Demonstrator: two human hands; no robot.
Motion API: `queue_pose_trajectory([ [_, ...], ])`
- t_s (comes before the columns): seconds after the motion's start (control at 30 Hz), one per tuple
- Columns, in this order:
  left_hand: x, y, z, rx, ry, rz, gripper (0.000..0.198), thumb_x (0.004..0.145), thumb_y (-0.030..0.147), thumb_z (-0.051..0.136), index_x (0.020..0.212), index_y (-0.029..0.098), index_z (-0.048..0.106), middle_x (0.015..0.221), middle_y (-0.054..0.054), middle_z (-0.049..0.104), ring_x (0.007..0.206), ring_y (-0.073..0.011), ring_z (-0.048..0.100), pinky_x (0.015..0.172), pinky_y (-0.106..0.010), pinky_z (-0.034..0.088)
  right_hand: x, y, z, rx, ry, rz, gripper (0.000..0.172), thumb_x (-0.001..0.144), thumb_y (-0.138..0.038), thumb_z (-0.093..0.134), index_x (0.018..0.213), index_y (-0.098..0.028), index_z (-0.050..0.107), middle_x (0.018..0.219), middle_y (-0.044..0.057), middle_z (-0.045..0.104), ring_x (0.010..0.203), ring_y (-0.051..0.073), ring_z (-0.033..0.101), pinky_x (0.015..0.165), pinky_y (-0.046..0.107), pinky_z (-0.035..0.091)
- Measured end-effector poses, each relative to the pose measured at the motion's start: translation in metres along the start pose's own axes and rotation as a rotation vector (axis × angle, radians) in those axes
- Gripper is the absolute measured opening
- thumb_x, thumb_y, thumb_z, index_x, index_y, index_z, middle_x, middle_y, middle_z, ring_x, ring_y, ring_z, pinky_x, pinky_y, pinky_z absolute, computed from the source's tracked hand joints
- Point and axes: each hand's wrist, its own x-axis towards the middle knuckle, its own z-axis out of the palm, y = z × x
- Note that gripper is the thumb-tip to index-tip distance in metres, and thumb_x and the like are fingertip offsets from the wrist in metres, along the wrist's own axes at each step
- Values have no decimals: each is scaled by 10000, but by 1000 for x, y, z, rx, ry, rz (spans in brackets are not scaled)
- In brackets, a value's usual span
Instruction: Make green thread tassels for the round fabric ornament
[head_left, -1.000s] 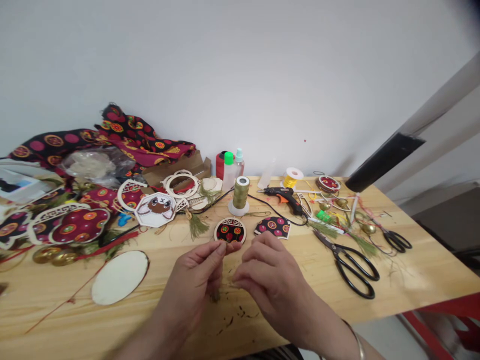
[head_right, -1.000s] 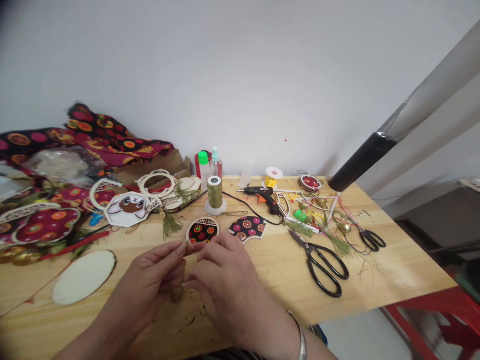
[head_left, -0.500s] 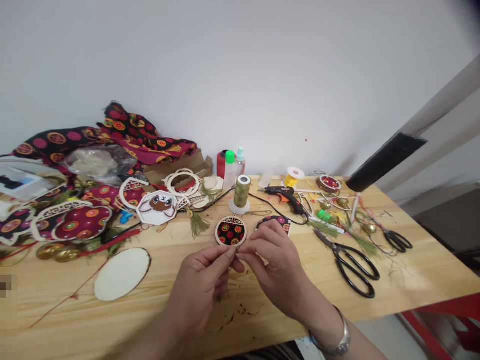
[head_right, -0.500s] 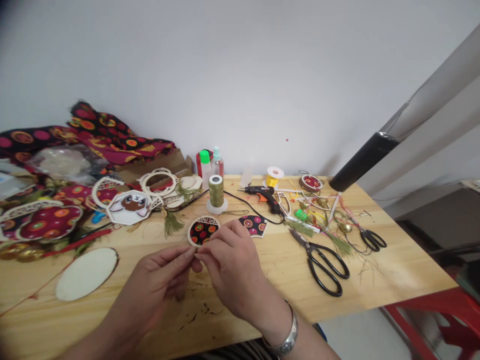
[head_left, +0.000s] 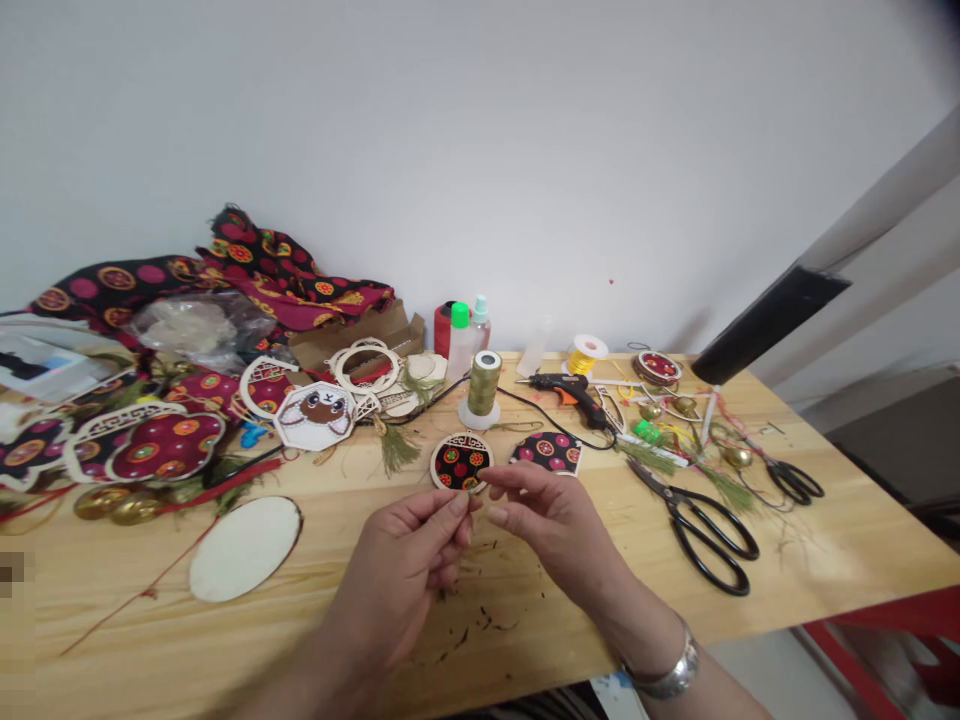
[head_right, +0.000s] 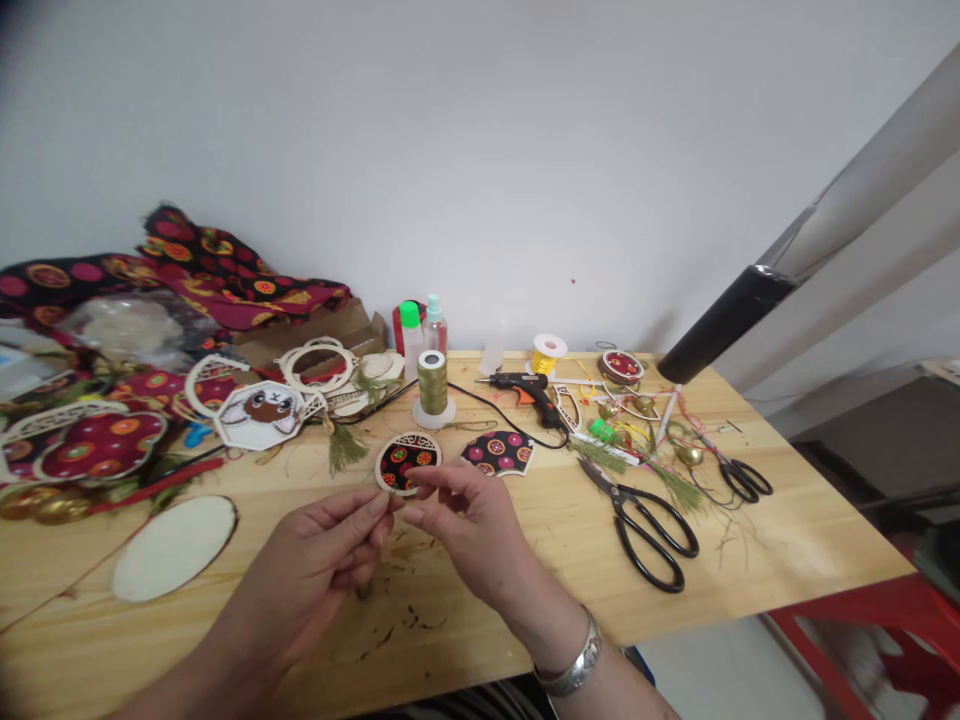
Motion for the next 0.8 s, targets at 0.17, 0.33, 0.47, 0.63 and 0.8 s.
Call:
queue_pose_trajectory([
  [0.17, -1, -2, 0, 39, -17, -18, 226, 652, 333, 732, 599, 126, 658, 513, 33, 503, 403, -26, 291, 384, -159, 219, 2, -1, 5, 120, -54, 62, 216, 632, -222, 735, 847, -244, 744, 786, 12, 669, 766, 160, 588, 737, 294, 466],
  [0.33, -1, -2, -1, 94, -55, -25, 251, 653, 344, 727, 579, 115, 658, 505, 31, 499, 400, -31, 297, 383, -172, 211, 3, 1, 7, 177, -58, 72, 128, 618, -234, 749, 745, -240, 755, 750, 18, 654, 735, 157, 592, 701, 290, 467],
  [0.47, -1, -3, -1, 96, -81, -50, 250, 658, 335, 727, 563, 116, 652, 503, 30, 500, 396, -30, 291, 384, -177, 206, 3, 4, 7, 206, -16, 51, 57, 596, -205, 757, 648, -225, 742, 706, 15, 638, 710, 153, 576, 699, 296, 457],
  [0.63, -2, -2, -1, -7, -144, -76, 225, 718, 306, 691, 611, 109, 664, 546, 8, 536, 413, -20, 258, 399, -168, 196, 3, 2, 7, 127, 28, 20, 90, 650, -209, 716, 577, -185, 669, 689, 8, 606, 696, 141, 551, 693, 277, 437],
  [0.8, -4, 0, 0, -112, -198, -122, 207, 768, 308, 636, 802, 112, 694, 673, -75, 642, 453, -63, 417, 424, -192, 309, 3, 1, 7, 87, 44, 63, 145, 679, -251, 685, 587, -173, 604, 661, -9, 569, 638, 122, 515, 622, 242, 415],
])
